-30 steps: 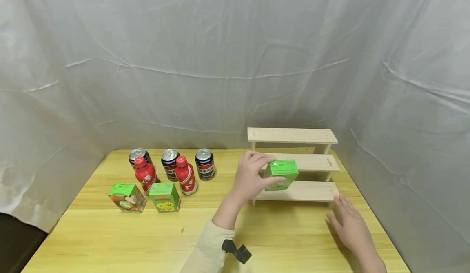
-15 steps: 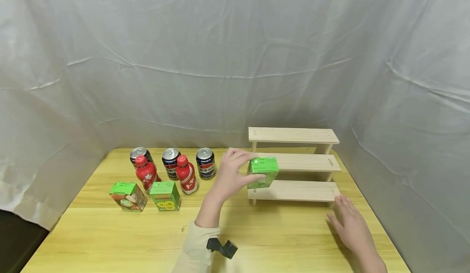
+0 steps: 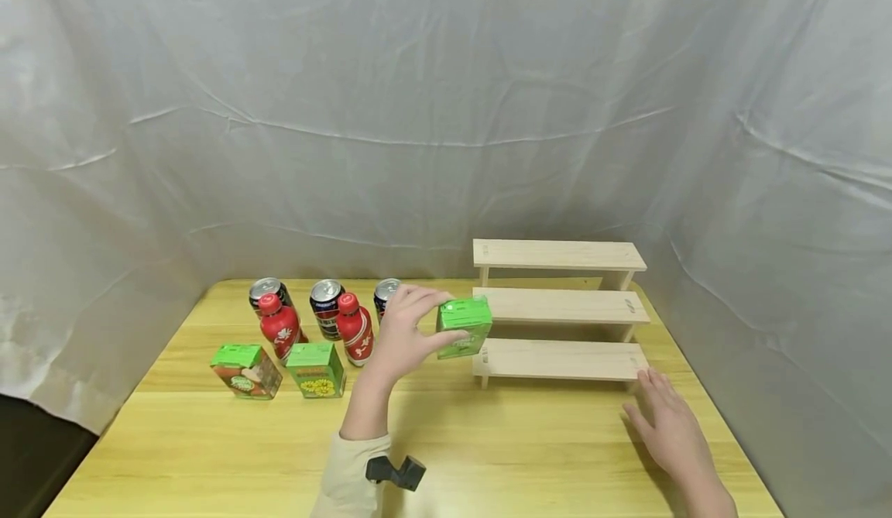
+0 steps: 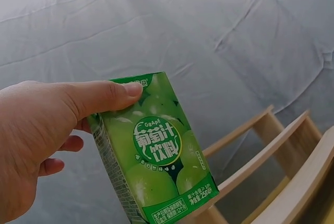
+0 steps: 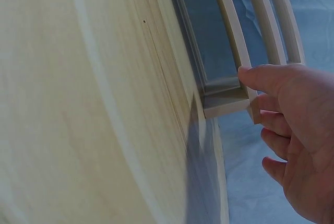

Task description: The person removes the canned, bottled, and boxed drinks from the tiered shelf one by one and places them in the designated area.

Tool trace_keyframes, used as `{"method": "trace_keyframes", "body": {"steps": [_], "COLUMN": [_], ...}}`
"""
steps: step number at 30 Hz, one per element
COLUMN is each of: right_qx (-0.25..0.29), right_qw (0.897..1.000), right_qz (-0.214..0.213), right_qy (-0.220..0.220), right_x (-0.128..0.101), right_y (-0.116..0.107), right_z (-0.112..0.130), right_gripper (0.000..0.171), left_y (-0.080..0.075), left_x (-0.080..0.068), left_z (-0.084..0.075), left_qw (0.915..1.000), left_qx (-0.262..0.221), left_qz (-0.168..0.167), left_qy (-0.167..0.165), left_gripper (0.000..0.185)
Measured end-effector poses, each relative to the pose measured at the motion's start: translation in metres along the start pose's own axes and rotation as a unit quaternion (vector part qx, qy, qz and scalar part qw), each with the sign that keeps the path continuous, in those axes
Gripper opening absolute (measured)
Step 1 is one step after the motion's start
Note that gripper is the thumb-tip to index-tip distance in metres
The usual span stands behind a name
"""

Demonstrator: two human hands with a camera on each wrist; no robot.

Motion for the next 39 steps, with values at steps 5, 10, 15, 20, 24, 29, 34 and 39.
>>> {"method": "trace_keyframes", "body": {"steps": [5,10,15,20,24,29,34,39], "right_qx": [0.001,0.003,0.006,0.004,0.003,0.002,0.003,0.003], "right_qw": [1.000,1.000,1.000,1.000,1.000,1.000,1.000,1.000], "right_qz": [-0.002,-0.001,-0.003,-0.009,-0.008,-0.009,-0.011,-0.007], "right_qy": [-0.002,-0.003,-0.003,-0.007,-0.007,-0.006,-0.011,-0.010], "right_x": [0.000,0.000,0.001,0.000,0.000,-0.001,-0.001,-0.001], "right_y": [-0.001,-0.001,-0.001,-0.001,-0.001,0.000,0.000,0.000], "right_z": [0.000,0.001,0.002,0.002,0.000,-0.001,-0.002,-0.002], "right_gripper": [0.064,0.064,0.065,0.064,0.064,0.064,0.064,0.064], "left_y": [-0.006,-0.012,-0.016,-0.018,-0.019,-0.015,-0.008,-0.002], "left_x": [-0.009,-0.018,-0.028,-0.038,-0.045,-0.053,-0.061,-0.066], "left_z": [0.009,0.020,0.031,0.041,0.048,0.059,0.067,0.073], "left_qw": [0.9999,0.9994,0.9976,0.9945,0.9920,0.9861,0.9810,0.9774], "left_qx": [0.007,0.011,0.020,0.037,0.044,0.048,0.055,0.062], "left_qz": [0.005,0.015,0.033,0.058,0.077,0.110,0.138,0.153], "left_qy": [-0.011,-0.029,-0.058,-0.078,-0.090,-0.115,-0.125,-0.132], "left_gripper": [0.044,0.045,0.046,0.046,0.047,0.050,0.054,0.055]}}
Point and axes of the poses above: each hand's wrist, its own x-axis towards the middle knuckle, its own y-axis out of the palm, z = x × y, the point moved 8 cm from there along x, towards the middle knuckle, and after that the axes turned 7 degrees about x, right-handed, at the moved point
